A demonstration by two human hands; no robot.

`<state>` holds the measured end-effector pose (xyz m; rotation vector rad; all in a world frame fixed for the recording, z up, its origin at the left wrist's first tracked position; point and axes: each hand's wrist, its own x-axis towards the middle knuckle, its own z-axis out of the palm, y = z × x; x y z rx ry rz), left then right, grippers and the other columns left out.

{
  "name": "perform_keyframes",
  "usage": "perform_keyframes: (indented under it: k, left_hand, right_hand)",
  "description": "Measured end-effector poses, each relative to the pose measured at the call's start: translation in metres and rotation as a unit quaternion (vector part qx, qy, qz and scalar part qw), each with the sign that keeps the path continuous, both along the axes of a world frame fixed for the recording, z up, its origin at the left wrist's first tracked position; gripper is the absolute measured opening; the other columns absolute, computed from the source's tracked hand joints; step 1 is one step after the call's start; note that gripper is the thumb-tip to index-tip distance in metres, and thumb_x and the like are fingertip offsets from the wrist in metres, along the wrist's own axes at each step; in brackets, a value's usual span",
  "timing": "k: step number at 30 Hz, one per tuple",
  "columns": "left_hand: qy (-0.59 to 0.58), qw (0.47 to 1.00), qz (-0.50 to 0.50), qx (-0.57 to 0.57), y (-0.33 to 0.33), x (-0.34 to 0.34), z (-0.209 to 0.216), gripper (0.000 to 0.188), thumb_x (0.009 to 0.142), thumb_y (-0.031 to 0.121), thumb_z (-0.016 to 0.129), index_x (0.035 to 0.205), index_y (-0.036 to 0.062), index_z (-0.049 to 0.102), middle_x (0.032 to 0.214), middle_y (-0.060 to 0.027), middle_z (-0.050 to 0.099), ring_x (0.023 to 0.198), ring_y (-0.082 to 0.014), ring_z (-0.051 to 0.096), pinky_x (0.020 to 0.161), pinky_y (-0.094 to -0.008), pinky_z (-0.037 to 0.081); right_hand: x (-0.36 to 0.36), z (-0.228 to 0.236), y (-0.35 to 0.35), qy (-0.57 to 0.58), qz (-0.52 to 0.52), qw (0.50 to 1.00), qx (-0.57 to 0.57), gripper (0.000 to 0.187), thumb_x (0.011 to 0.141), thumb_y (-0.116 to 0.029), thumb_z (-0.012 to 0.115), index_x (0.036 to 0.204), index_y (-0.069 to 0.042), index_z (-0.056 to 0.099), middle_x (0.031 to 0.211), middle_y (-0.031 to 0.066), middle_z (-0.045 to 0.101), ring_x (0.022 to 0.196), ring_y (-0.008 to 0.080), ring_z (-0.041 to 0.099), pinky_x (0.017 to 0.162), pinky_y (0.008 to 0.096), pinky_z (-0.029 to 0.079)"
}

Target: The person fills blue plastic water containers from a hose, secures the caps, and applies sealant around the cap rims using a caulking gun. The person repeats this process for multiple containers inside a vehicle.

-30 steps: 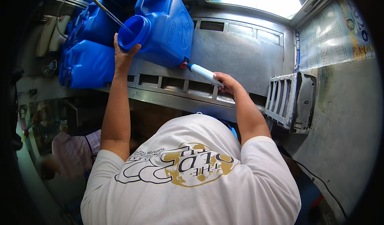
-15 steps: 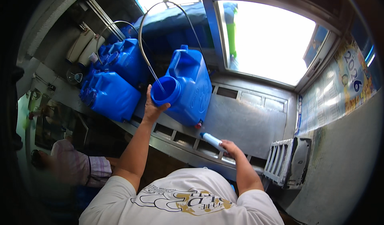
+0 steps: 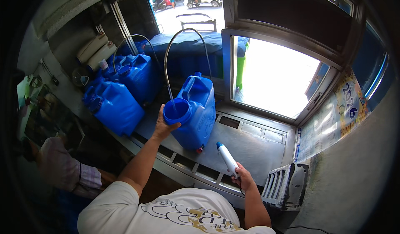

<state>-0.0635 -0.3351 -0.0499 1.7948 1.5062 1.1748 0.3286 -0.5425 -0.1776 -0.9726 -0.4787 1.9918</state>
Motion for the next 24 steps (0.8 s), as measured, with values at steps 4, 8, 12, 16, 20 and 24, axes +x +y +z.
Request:
perform_keyframes:
  k: [4, 8, 12, 16, 20, 24]
  left_hand:
    - [-0.014, 1.000, -0.006, 0.004, 0.005, 0.001, -0.008, 0.144, 0.050, 0.073, 0.087, 0.156, 0.0093, 0.013, 0.151, -0.0217, 0.035, 0.143, -0.0370, 0.035, 0.117, -0.0453, 0.033]
    - [0.035, 0.999, 0.002, -0.010, 0.001, -0.001, 0.002, 0.142, 0.050, 0.071, 0.088, 0.156, 0.0099, 0.015, 0.150, -0.0212, 0.035, 0.143, -0.0376, 0.033, 0.117, -0.0467, 0.032]
    - [0.042, 0.998, -0.030, -0.027, 0.003, -0.008, 0.009, 0.141, 0.049, 0.071, 0.088, 0.155, 0.0111, 0.017, 0.149, -0.0206, 0.034, 0.143, -0.0378, 0.033, 0.118, -0.0481, 0.031]
    - [0.093, 0.991, -0.063, -0.067, 0.012, -0.016, 0.027, 0.139, 0.050, 0.067, 0.090, 0.155, 0.0117, 0.017, 0.150, -0.0196, 0.033, 0.143, -0.0376, 0.033, 0.117, -0.0478, 0.032]
    - [0.010, 0.995, -0.088, -0.045, 0.015, -0.014, 0.021, 0.138, 0.048, 0.065, 0.091, 0.155, 0.0107, 0.021, 0.150, -0.0201, 0.035, 0.144, -0.0373, 0.033, 0.117, -0.0470, 0.032]
    - [-0.025, 0.998, -0.049, -0.012, 0.009, -0.012, 0.004, 0.140, 0.046, 0.068, 0.090, 0.155, 0.0088, 0.023, 0.151, -0.0218, 0.035, 0.144, -0.0376, 0.032, 0.118, -0.0475, 0.032]
  right_hand:
    - [0.046, 0.046, -0.052, 0.021, -0.122, 0.990, 0.064, 0.071, 0.088, -0.018, 0.057, 0.154, -0.018, 0.028, 0.120, 0.0097, 0.058, 0.079, 0.0166, 0.058, 0.070, 0.0331, 0.053]
    - [0.092, 0.066, -0.095, -0.040, -0.255, 0.961, 0.101, 0.078, 0.085, -0.011, 0.057, 0.156, -0.018, 0.025, 0.116, 0.0094, 0.058, 0.083, 0.0191, 0.058, 0.070, 0.0352, 0.053]
    - [0.126, 0.078, -0.124, -0.107, -0.326, 0.933, 0.112, 0.076, 0.085, -0.012, 0.055, 0.155, -0.018, 0.027, 0.116, 0.0089, 0.059, 0.082, 0.0187, 0.058, 0.069, 0.0341, 0.053]
    - [0.146, 0.080, -0.142, -0.122, -0.399, 0.906, 0.075, 0.068, 0.085, -0.014, 0.052, 0.150, -0.016, 0.035, 0.114, 0.0086, 0.060, 0.078, 0.0168, 0.059, 0.063, 0.0313, 0.054]
    - [0.163, 0.062, -0.155, -0.108, -0.425, 0.895, 0.076, 0.058, 0.090, -0.023, 0.058, 0.145, -0.015, 0.040, 0.111, 0.0086, 0.063, 0.070, 0.0147, 0.060, 0.053, 0.0285, 0.053]
    - [0.171, 0.043, -0.158, -0.325, -0.418, 0.848, 0.023, 0.056, 0.091, -0.029, 0.068, 0.139, -0.013, 0.045, 0.106, 0.0089, 0.065, 0.070, 0.0127, 0.061, 0.049, 0.0251, 0.051]
